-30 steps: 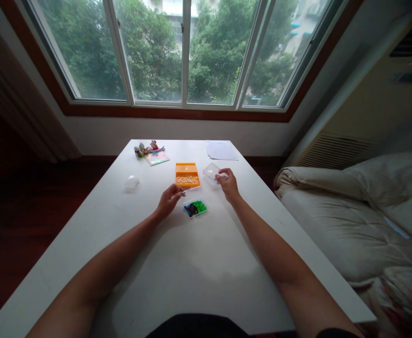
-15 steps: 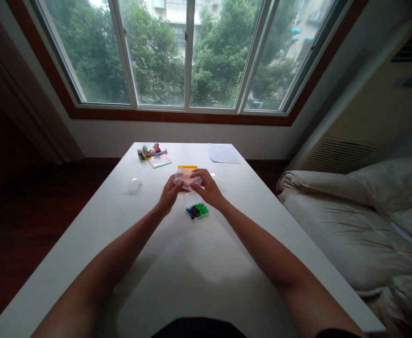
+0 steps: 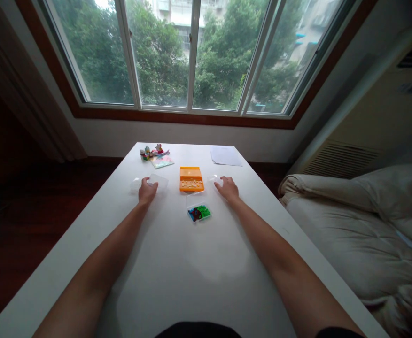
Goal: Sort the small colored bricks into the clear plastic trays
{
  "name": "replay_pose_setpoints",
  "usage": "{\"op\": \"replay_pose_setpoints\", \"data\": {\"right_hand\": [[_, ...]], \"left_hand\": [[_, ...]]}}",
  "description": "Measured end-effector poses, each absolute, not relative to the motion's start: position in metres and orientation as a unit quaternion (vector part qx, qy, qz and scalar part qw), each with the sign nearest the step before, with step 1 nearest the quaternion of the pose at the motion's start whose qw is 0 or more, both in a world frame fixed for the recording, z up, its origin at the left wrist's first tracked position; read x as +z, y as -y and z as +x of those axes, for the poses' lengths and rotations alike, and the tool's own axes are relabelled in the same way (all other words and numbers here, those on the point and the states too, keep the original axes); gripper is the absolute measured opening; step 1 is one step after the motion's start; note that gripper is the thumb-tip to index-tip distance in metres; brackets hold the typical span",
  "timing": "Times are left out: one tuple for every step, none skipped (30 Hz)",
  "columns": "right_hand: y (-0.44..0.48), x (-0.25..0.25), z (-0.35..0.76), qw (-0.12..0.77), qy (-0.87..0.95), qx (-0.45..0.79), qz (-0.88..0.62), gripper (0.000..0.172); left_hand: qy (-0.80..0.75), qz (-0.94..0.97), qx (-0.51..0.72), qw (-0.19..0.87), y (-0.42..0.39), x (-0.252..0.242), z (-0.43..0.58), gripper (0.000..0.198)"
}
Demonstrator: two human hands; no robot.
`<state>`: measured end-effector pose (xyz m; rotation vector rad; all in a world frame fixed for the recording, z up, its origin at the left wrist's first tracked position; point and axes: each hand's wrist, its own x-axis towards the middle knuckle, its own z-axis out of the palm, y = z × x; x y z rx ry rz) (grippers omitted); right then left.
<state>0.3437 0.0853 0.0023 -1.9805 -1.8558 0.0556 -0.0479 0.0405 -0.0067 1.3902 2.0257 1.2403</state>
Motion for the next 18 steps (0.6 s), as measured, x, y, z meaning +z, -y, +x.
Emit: {"op": "replay_pose_setpoints", "data": {"right_hand": [[-0.084,0.001,0.342,0.212,0.673,0.015,-0.708,0.049],[-0.083,0.000,0.339,0.214,0.681,0.007,-0.701,0.050],[-0.082,0.000,0.337,0.215,0.688,-0.001,-0.693,0.050],[-0.081,0.000,0.335,0.214,0.695,-0.005,-0.686,0.049],[-0.080,0.000,0.333,0.210,0.700,-0.005,-0.682,0.047],[-0.080,0.001,0.331,0.204,0.704,-0.003,-0.680,0.044],[-0.079,0.002,0.330,0.199,0.706,-0.001,-0.680,0.041],[-0.077,0.003,0.329,0.196,0.707,-0.004,-0.679,0.038],[-0.076,0.004,0.329,0.196,0.709,-0.013,-0.678,0.035],[-0.074,0.006,0.327,0.200,0.712,-0.027,-0.673,0.033],[-0.072,0.008,0.326,0.206,0.717,-0.042,-0.665,0.031],[-0.069,0.009,0.324,0.213,0.726,-0.054,-0.652,0.030],[-0.067,0.010,0.321,0.221,0.737,-0.059,-0.636,0.028],[-0.064,0.011,0.318,0.228,0.752,-0.055,-0.617,0.027],[-0.063,0.011,0.315,0.236,0.764,-0.042,-0.599,0.026],[-0.062,0.010,0.311,0.245,0.771,-0.020,-0.587,0.026],[-0.063,0.009,0.308,0.255,0.771,0.009,-0.584,0.026],[-0.065,0.007,0.304,0.265,0.761,0.044,-0.590,0.026]], "left_hand": [[-0.738,0.487,0.437,0.166,-0.040,-0.007,-0.049,0.054],[-0.750,0.482,0.432,0.137,-0.039,-0.008,-0.050,0.056],[-0.756,0.484,0.427,0.110,-0.038,-0.008,-0.049,0.058],[-0.755,0.495,0.421,0.087,-0.037,-0.007,-0.048,0.060],[-0.754,0.506,0.414,0.067,-0.035,-0.007,-0.046,0.060],[-0.752,0.516,0.408,0.048,-0.033,-0.006,-0.043,0.059],[-0.748,0.525,0.404,0.030,-0.031,-0.005,-0.041,0.057],[-0.742,0.535,0.403,0.013,-0.028,-0.004,-0.037,0.055],[-0.731,0.548,0.406,-0.002,-0.025,-0.002,-0.034,0.053],[-0.716,0.564,0.411,-0.014,-0.022,0.000,-0.030,0.050],[-0.694,0.587,0.416,-0.021,-0.020,0.002,-0.025,0.047],[-0.669,0.614,0.419,-0.021,-0.017,0.003,-0.020,0.044],[-0.642,0.642,0.418,-0.015,-0.014,0.004,-0.014,0.041],[-0.615,0.673,0.410,-0.005,-0.012,0.005,-0.007,0.036],[-0.589,0.704,0.397,0.008,-0.009,0.004,0.000,0.032],[-0.563,0.732,0.384,0.025,-0.008,0.003,0.007,0.027],[-0.535,0.759,0.369,0.052,-0.006,0.002,0.013,0.025],[-0.511,0.777,0.358,0.085,-0.004,0.000,0.019,0.024]]}}
